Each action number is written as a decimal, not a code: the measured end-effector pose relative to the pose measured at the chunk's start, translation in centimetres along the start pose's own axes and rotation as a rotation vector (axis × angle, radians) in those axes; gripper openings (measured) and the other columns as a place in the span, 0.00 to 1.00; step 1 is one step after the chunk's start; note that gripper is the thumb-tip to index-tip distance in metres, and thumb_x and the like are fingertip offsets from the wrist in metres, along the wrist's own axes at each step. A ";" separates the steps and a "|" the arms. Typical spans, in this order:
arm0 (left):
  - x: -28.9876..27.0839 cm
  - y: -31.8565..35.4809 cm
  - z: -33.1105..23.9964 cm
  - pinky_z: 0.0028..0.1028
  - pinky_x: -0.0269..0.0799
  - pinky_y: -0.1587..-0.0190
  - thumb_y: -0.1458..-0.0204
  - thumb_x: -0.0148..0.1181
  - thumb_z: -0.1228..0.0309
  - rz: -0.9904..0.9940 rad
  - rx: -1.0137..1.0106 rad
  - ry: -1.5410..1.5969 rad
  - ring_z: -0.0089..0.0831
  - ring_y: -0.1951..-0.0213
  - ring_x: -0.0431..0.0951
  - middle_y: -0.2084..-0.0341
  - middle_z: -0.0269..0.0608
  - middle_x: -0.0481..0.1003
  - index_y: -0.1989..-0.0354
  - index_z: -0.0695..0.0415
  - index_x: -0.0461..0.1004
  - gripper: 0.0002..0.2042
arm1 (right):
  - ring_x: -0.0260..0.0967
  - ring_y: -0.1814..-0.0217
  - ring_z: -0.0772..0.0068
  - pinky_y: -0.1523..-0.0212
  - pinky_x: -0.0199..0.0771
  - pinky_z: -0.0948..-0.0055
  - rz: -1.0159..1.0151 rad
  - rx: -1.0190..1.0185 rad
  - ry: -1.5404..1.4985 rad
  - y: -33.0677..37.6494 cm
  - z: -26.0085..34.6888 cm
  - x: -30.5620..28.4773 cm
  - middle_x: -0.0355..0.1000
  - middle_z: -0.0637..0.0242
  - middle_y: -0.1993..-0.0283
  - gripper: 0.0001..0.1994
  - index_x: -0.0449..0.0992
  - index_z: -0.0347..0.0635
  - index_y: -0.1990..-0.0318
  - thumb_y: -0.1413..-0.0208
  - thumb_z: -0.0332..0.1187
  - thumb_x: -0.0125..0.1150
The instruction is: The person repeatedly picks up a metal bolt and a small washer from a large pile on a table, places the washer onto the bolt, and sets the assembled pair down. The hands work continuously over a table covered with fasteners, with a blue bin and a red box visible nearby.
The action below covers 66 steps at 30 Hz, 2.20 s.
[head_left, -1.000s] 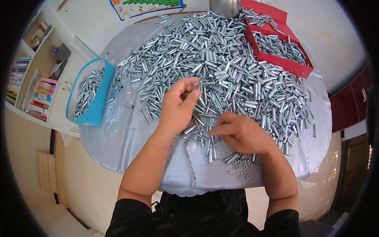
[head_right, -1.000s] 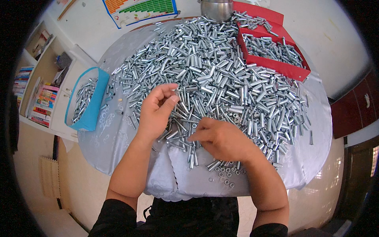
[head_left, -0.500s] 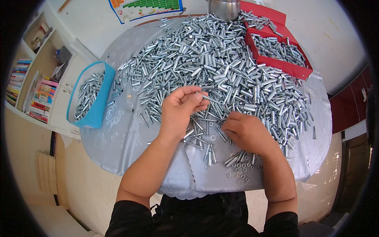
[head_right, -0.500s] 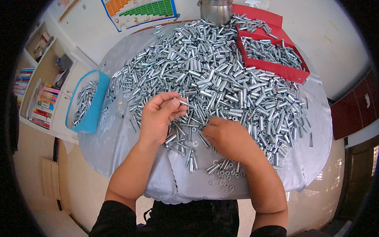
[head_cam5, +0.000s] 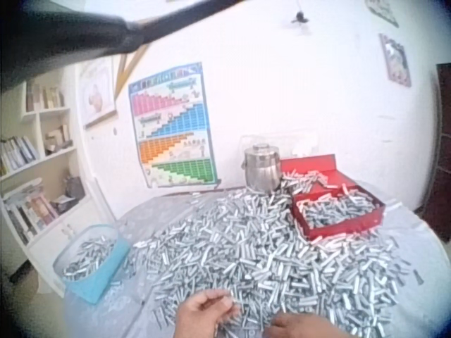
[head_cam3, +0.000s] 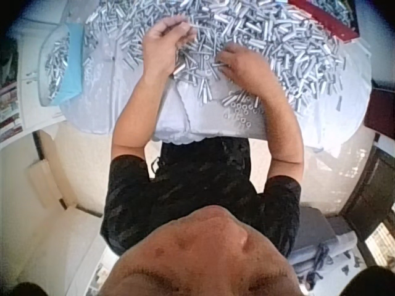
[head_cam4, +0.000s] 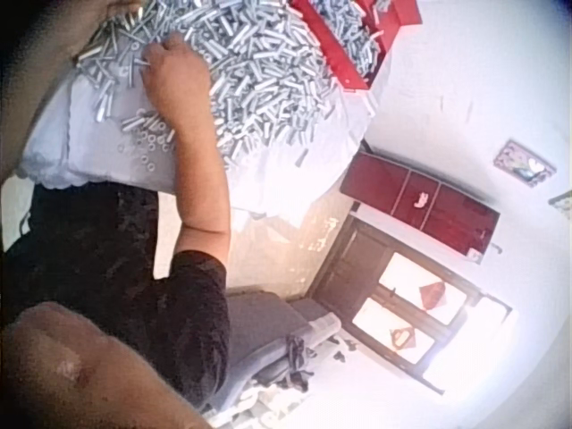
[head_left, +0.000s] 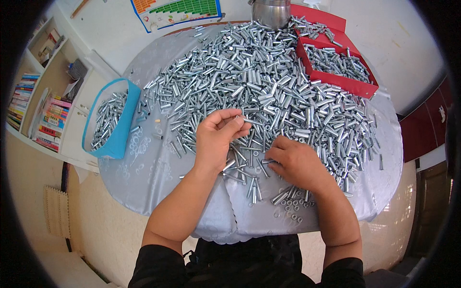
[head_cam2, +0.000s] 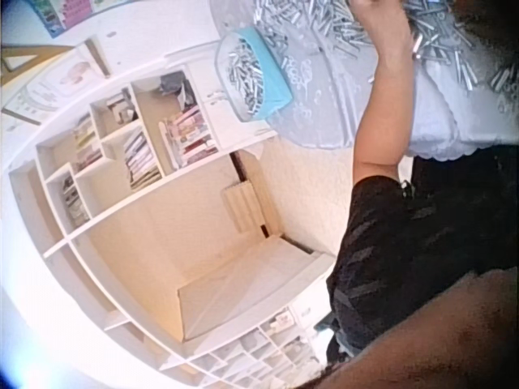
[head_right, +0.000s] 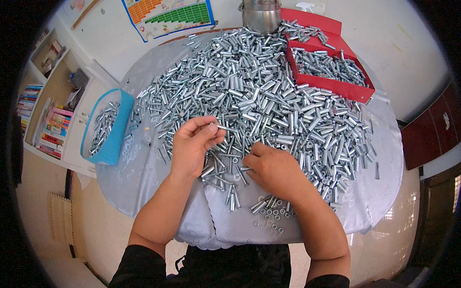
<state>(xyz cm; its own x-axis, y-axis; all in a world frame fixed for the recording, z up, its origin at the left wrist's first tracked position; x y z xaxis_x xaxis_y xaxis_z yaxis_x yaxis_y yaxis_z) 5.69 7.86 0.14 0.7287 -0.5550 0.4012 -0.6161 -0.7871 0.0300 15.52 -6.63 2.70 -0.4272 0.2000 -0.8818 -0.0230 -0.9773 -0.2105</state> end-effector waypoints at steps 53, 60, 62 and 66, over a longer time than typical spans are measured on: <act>2.2 1.0 0.8 0.27 0.81 0.65 0.42 0.55 0.76 0.249 -0.090 -0.034 0.29 0.69 0.81 0.66 0.44 0.79 0.53 0.63 0.73 0.10 | 0.68 0.73 0.75 0.71 0.67 0.76 -0.424 0.293 -0.670 0.2 -2.8 -3.0 0.71 0.65 0.72 0.02 0.78 0.37 0.67 0.47 0.24 0.63; 0.2 -0.2 -0.2 0.29 0.81 0.64 0.41 0.53 0.75 0.130 -0.029 0.058 0.30 0.68 0.82 0.64 0.47 0.79 0.54 0.63 0.73 0.09 | 0.72 0.66 0.60 0.66 0.73 0.64 -0.095 -0.128 -0.313 -0.5 1.9 -0.6 0.72 0.64 0.67 0.04 0.80 0.44 0.68 0.53 0.28 0.65; 0.4 -0.2 0.0 0.29 0.81 0.64 0.42 0.53 0.76 0.143 -0.035 0.069 0.30 0.68 0.82 0.65 0.48 0.79 0.55 0.63 0.73 0.09 | 0.72 0.65 0.60 0.66 0.73 0.62 -0.070 -0.158 -0.223 -0.4 2.3 0.6 0.70 0.65 0.67 0.03 0.79 0.45 0.70 0.52 0.31 0.63; 0.6 -0.1 0.1 0.27 0.81 0.66 0.42 0.55 0.76 0.137 -0.043 0.078 0.30 0.70 0.82 0.66 0.48 0.79 0.55 0.65 0.72 0.09 | 0.72 0.65 0.59 0.66 0.73 0.61 0.003 -0.151 -0.118 -0.4 2.3 1.2 0.69 0.64 0.68 0.03 0.79 0.46 0.70 0.52 0.31 0.61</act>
<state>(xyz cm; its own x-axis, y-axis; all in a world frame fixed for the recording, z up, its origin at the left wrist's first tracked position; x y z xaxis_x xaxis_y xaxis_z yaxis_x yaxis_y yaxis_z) 6.18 7.56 0.30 0.6126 -0.6323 0.4742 -0.7213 -0.6926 0.0084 12.95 -6.14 2.71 -0.5306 0.1791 -0.8285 0.1107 -0.9544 -0.2772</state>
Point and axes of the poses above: each hand's wrist, its own y-axis away from the middle knuckle, its own x-axis out of the palm, z = x × y, the point moved 8 cm from there along -y, towards the middle knuckle
